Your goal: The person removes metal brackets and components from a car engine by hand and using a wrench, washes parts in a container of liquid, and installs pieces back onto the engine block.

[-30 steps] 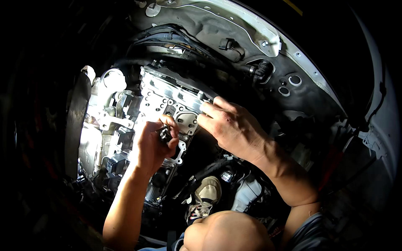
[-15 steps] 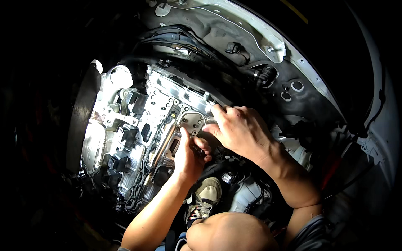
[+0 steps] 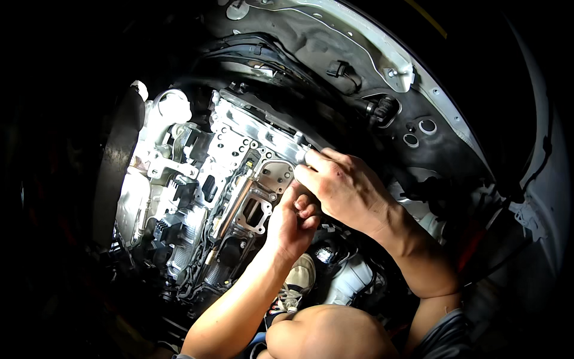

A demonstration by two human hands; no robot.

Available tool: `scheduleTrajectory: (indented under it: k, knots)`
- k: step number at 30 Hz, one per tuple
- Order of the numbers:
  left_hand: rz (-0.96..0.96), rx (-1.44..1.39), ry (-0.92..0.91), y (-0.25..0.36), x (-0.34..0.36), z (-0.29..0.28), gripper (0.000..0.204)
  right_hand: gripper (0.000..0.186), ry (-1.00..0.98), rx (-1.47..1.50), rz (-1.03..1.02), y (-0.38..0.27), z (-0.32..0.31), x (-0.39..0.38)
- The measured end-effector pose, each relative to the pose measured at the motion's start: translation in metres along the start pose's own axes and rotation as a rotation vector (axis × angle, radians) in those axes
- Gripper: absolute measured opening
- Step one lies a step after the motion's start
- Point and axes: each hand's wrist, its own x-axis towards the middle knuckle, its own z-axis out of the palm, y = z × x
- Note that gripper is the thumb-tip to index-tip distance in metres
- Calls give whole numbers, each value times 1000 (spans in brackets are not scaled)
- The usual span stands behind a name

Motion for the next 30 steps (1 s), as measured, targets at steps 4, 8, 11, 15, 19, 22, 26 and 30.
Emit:
scheduleTrajectory:
  k: [4, 8, 11, 15, 19, 22, 26, 30]
  knots:
    - [-111, -258, -118, 10, 11, -7, 22, 11, -41, 9, 30, -3, -6, 5]
    - [-1, -100, -27, 3, 10, -2, 19, 10, -204, -18, 281, -7, -6, 5]
    - [167, 177, 35, -5, -3, 12, 20, 10, -41, -77, -54, -3, -16, 7]
    - [662, 904, 191, -17, 14, -14, 34, 18, -70, 5, 181, -13, -9, 10]
    - [1096, 1158, 206, -19, 20, -10, 34, 12, -138, -34, 162, -10, -7, 5]
    - [1026, 1212, 200, -16, 18, -7, 36, 9, -101, -53, 8, -6, -12, 7]
    - [862, 1216, 200, -8, 8, -6, 36, 17, -168, -33, 262, -9, -8, 6]
    - [909, 1175, 123, -4, 14, -10, 34, 12, -128, -77, 43, -9, -13, 8]
